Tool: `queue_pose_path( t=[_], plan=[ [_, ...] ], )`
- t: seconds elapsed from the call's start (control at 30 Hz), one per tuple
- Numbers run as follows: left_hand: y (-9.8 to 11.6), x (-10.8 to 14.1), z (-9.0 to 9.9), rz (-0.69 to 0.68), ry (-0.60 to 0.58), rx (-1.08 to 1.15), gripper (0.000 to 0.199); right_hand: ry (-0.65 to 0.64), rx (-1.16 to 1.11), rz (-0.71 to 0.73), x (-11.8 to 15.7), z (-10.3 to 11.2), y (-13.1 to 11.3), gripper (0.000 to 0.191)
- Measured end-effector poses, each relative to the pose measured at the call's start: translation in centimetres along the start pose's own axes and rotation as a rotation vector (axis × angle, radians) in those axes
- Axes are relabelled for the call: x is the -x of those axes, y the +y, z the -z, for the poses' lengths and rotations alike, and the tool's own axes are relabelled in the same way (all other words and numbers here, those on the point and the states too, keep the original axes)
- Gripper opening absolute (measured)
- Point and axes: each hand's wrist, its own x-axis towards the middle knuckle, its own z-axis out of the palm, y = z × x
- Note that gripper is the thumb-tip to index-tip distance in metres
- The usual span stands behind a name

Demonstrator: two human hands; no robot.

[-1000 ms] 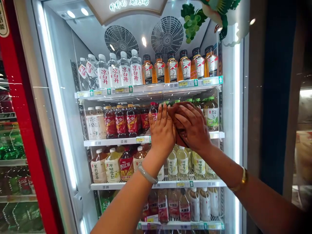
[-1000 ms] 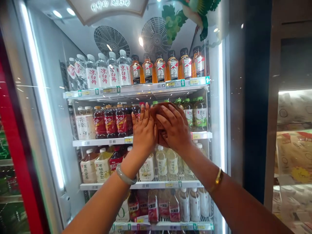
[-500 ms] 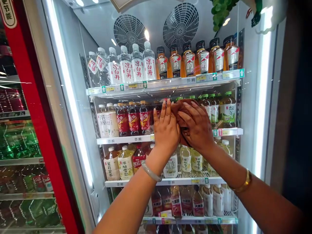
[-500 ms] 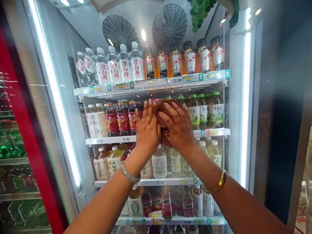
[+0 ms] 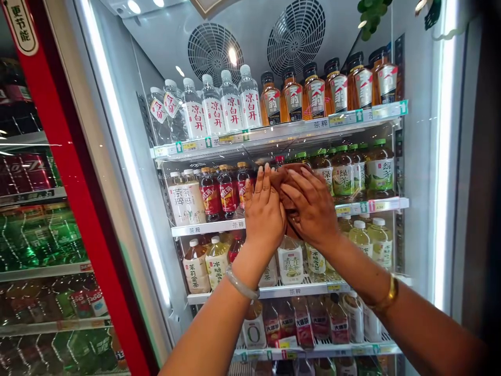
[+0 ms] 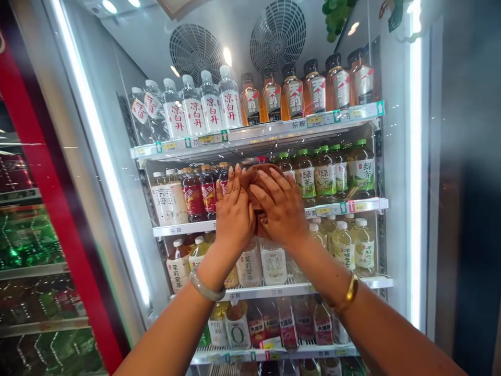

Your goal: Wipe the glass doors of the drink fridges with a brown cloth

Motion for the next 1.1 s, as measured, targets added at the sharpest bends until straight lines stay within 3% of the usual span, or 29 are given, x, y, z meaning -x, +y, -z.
queue_pose_path(
  t=[0.13,0.27,0.37,0.47,0.6,0.73,0.83,0.97,1.1],
  plan=[
    [-1.8,-0.6,1.1,0.044,0.006,-0.035,0.063,-0.004,0.011,-0.005,-3.4,-0.2,0.6,0.042],
    [-3.7,-0.2,2.1,0.058,0.012,-0.061,0.067,0.055,0.015,-0.139,-2.5,-0.2,-0.4,0.05],
    [-4.8,0.3,2.4,0.055,0.005,-0.061,0.065,0.034,-0.022,-0.052,-1.8,-1.5,-3.1,0.049],
    [-5.8,0.5,2.8,0.065,0.015,-0.059,0.061,0.002,-0.057,0.101,-3.7,-2.9,-4.5,0.045],
    [-7.9,0.7,3.7,0.077,0.029,-0.084,0.069,0.023,-0.023,0.033,-6.5,-3.1,-3.9,0.044],
    [-10.1,1.8,4.9,0.092,0.021,-0.099,0.071,0.045,-0.004,-0.087,-4.5,-3.3,-5.6,0.047],
    [-11.2,2.6,5.7,0.076,-0.001,-0.091,0.066,0.016,-0.056,0.034,-3.4,-4.6,-8.8,0.045],
    [-12.7,2.8,6.7,0.098,-0.006,-0.082,0.062,-0.009,-0.085,0.165,-6.5,-6.5,-10.7,0.044],
    [-14.9,3.1,7.6,0.13,0.032,-0.099,0.066,0.041,-0.059,0.036,-8.9,-6.9,-10.3,0.047]
  ],
)
